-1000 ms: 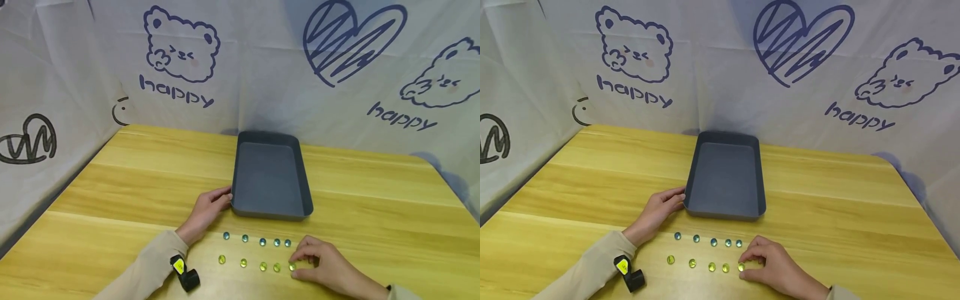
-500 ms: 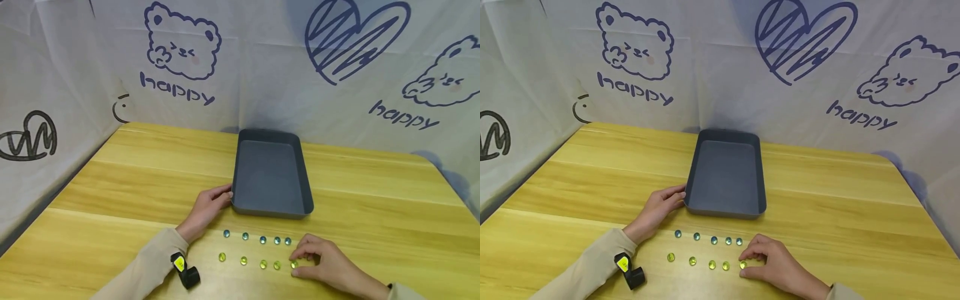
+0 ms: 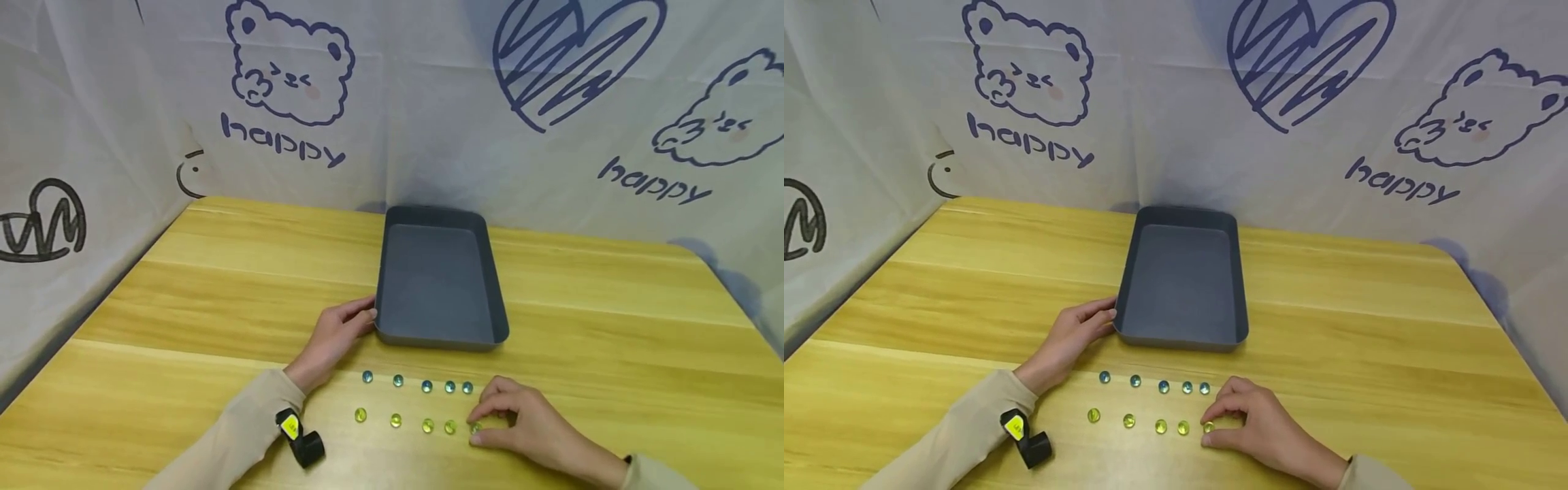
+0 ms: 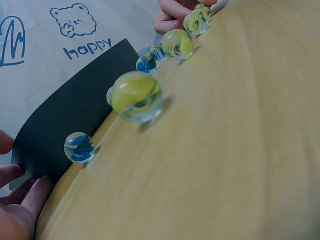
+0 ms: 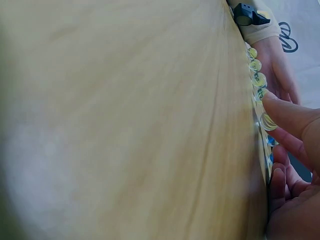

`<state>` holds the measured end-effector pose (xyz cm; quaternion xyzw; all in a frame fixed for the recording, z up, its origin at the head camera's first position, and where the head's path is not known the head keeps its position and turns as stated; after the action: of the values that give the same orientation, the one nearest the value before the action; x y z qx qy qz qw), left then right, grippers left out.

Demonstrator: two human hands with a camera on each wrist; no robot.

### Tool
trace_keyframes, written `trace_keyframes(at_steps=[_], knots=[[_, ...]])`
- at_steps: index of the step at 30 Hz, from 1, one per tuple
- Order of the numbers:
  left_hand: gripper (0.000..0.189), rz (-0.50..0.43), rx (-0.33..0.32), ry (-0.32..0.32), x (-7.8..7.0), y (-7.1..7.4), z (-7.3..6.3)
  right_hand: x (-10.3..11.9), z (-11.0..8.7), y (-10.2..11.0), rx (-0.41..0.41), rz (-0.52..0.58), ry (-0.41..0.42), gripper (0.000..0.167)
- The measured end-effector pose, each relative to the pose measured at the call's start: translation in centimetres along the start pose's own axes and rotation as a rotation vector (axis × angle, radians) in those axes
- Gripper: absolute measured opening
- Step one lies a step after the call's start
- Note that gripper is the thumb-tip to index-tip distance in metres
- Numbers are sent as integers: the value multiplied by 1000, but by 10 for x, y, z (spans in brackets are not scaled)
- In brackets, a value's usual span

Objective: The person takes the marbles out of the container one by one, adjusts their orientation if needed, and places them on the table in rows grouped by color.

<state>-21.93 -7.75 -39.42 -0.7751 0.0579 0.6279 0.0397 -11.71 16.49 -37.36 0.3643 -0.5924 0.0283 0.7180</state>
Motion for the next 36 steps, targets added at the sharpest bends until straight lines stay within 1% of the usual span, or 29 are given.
trace_keyframes(at_steps=[5,8,13,22,28,36], knots=[[38,-10,1,8,2,0,-1,2,0,-1,-5,-18,30,17],[38,-12,-1,0,2,0,0,2,0,0,-10,-38,41,18],[37,-10,2,1,1,-1,0,-1,-1,2,8,-16,-2,20],[38,3,7,-2,-2,1,0,-4,1,7,31,-19,-29,19],[38,6,8,-8,-2,1,1,-4,2,7,25,-20,-17,20],[39,0,5,7,0,1,0,-4,1,7,2,-16,-11,21]])
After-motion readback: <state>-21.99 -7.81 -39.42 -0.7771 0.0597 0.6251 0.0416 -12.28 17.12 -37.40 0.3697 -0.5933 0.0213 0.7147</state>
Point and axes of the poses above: each hand's wrist, its own z-axis towards the middle knuckle, its own y-axis out of the back of the hand, x = y × z, the point moved 8 cm from there along z, towards the middle knuckle, and after that the axes turned 4 degrees about y, right-handed, at the moved point
